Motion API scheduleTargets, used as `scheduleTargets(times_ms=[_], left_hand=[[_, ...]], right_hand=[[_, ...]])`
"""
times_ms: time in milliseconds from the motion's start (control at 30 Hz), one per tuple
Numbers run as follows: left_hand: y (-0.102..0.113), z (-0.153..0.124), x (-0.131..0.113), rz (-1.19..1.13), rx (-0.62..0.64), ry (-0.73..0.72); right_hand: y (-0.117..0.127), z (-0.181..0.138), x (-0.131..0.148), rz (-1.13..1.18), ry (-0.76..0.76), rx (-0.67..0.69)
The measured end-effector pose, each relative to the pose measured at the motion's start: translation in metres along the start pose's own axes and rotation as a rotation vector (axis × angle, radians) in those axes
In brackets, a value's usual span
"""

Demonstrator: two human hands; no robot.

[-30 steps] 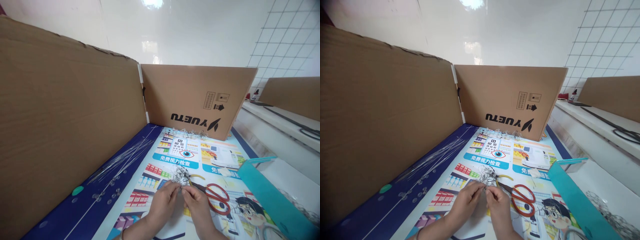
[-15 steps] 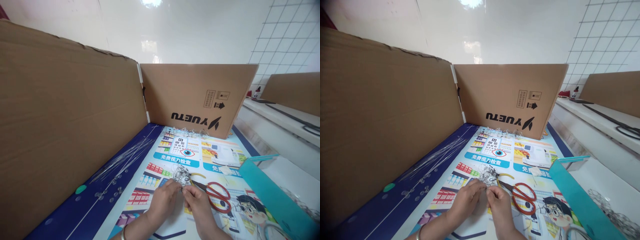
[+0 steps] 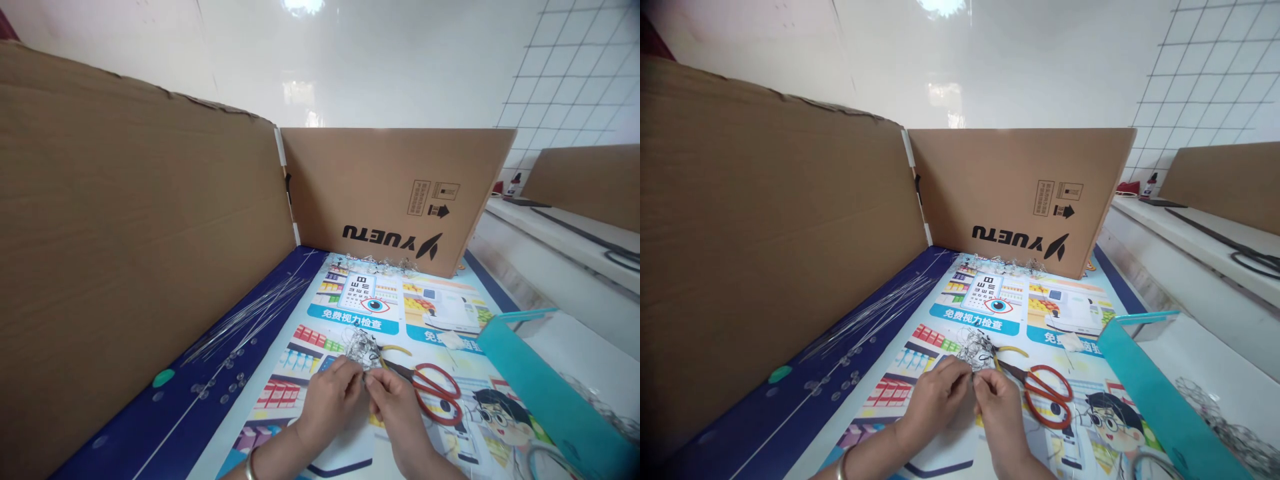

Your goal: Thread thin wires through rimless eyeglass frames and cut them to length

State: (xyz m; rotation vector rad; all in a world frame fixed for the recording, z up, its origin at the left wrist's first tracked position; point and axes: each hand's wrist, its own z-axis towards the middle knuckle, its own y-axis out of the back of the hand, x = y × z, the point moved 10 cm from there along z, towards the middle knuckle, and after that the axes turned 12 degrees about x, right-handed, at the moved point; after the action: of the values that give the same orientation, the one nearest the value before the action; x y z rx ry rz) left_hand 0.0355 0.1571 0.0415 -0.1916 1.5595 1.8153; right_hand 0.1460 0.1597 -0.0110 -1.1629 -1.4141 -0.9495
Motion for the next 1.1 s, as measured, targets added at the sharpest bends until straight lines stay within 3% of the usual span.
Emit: scheduleTargets(times_ms=[500, 600, 733, 800, 1100], left_hand=[[0.006, -0.005, 0.009, -0.123, -0.066, 0.091], [0.008, -0.005, 0.016, -0.395, -0.097, 0.140], [-0.018, -0.009, 0.030, -1.017, -0.028, 0.328], [-0.025, -0.011, 0.030, -1.183, -0.015, 0.352], [-0.016, -0.015, 0.034, -0.989, 0.037, 0.349]], right_hand=[[0.000, 0.002, -0.002, 0.043, -0.055, 0.024], [-0.001, 0.001, 0.002, 0.022, -0.030, 0.029], [-0.001, -0.001, 0.014, 0.012, 0.064, 0.028], [0.000, 0.000, 0.013, 0.015, 0.068, 0.029], [0.004, 0.008, 0.002, -0.008, 0.019, 0.037]])
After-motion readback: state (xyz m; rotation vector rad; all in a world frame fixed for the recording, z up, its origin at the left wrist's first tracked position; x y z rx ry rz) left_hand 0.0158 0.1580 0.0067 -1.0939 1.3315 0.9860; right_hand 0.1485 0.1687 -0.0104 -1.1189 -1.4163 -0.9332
